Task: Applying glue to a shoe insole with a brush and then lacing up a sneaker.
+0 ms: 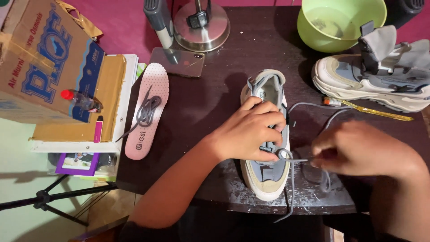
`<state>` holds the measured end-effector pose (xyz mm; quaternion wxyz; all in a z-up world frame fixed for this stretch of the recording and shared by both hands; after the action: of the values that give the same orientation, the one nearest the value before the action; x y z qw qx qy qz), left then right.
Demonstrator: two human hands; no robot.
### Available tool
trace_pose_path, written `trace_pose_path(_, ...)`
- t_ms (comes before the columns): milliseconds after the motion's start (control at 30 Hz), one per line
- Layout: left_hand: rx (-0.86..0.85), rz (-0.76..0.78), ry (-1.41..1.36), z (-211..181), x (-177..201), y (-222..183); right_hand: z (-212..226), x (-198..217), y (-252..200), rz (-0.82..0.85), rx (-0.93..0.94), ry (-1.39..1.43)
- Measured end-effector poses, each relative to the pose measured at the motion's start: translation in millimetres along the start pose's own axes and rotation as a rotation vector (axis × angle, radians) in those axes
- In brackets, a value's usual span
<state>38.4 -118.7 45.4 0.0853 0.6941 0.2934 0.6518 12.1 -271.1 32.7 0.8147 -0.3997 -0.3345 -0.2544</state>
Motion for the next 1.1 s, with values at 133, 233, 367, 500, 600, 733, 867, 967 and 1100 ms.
trace_pose_path(133, -0.003, -0.006, 0.008, 0, -1, 0, 24, 9, 3, -0.241, 0.192, 0.144)
trace_pose_path(233, -0.013, -0.008, 0.028, 0, 0, 1, 42, -14, 11, -0.267, 0.264, 0.02)
trace_pose_path(367, -0.013, -0.016, 0.013, 0, 1, 1, 29, -14, 7, -0.15, 0.163, -0.016)
trace_pose_path(500, 0.002, -0.006, 0.007, 1, 1, 0, -11, -4, 8, -0.045, -0.092, -0.141)
trace_pose_path(600, 0.0, -0.004, 0.004, 0, 0, 0, -24, 7, 1, -0.067, -0.293, -0.163)
trace_pose_path(733, 0.004, 0.009, 0.006, 1, 0, 1, 23, 6, 2, -0.239, 0.14, 0.023)
trace_pose_path(867, -0.009, 0.003, 0.028, 0, 0, 1, 40, -15, 6, -0.281, 0.285, -0.033)
trace_pose_path(967, -0.009, -0.023, 0.03, 0, 1, 1, 22, -19, 8, -0.144, 0.19, -0.101)
trace_pose_path(1100, 0.002, -0.011, 0.013, 0, 0, 0, -31, -8, 19, -0.037, -0.232, -0.218)
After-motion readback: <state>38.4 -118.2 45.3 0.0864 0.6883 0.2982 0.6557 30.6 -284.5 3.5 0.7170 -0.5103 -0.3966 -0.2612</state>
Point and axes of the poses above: each hand's wrist, its own y-axis towards the middle knuckle, its own x-axis out of the back of the hand, z = x × y, the point moved 8 cm from there along y, towards the middle knuckle, and after that the axes turned 14 degrees about y, right-handed, at the moved point
